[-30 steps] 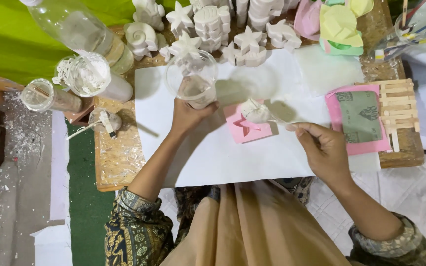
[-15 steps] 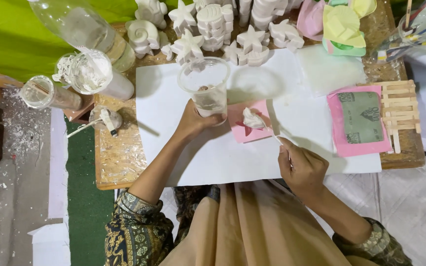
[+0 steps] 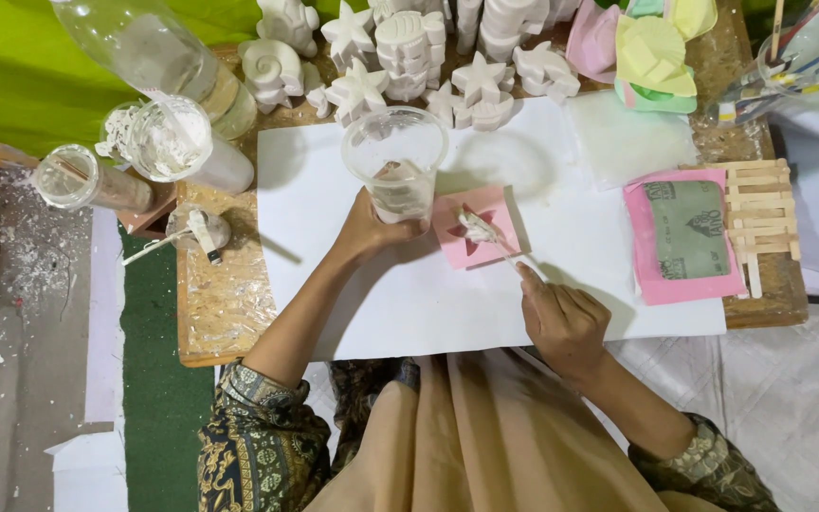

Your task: Filling a star-shaped mold with white paste and smoothing it with a stick

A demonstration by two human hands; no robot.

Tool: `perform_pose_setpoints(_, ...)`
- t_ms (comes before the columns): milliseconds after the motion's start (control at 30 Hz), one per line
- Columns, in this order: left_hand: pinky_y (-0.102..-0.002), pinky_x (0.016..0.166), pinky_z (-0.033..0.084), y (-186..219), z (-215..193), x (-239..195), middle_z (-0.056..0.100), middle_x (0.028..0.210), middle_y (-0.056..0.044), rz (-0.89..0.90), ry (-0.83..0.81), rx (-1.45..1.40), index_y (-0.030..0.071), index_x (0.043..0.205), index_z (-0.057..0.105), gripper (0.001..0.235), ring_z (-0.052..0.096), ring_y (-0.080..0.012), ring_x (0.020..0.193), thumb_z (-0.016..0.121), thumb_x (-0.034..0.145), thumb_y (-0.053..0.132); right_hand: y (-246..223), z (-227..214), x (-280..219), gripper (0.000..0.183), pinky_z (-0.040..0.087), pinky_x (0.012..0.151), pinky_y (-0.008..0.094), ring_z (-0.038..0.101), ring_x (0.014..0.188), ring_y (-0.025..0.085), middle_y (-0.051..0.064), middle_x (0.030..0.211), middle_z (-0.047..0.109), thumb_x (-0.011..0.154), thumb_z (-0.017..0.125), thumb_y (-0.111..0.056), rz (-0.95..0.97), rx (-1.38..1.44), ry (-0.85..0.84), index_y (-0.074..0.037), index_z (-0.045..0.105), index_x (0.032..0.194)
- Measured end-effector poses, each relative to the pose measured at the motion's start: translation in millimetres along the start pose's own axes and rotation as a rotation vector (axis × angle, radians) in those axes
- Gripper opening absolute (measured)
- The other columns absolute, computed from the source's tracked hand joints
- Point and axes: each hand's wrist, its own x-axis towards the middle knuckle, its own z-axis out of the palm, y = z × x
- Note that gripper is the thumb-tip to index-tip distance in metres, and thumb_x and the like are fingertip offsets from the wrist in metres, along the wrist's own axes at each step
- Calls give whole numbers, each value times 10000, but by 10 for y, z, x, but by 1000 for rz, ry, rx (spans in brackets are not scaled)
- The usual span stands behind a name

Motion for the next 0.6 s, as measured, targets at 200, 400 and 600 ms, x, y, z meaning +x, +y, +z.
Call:
perform_pose_setpoints(200, -498, 1029, 484, 232, 74, -91, 710, 1132, -127, -55, -50, -5, 27, 1269, 659, 688, 623, -237, 1083, 918, 642, 139, 39, -2, -37, 224, 449, 460, 259, 567, 456, 189, 56, 601, 622, 955, 656, 8, -9, 28, 22, -14, 810, 1116)
perform_pose_setpoints(400, -499, 1014, 503, 442, 134, -48, 716, 1143, -167, -39, -67, 30, 10, 1280, 645, 684, 650, -250, 1081, 918, 667, 136, 67, 1, -97, 219, 450, 461, 247, 559, 449, 171, 40, 606, 634, 957, 651, 10, 5, 42, 16, -11, 813, 1103)
perform_pose_setpoints(600, -475, 1015, 500, 258, 43, 44, 706, 1122, -122, -32, -73, -7, 14, 1255, 662, 641, 637, -229, 1069, 897, 669, 120, 56, -89, 99, 217, 427, 444, 244, 532, 435, 169, 32, 563, 578, 973, 640, -9, 16, 97, 15, -5, 812, 1105)
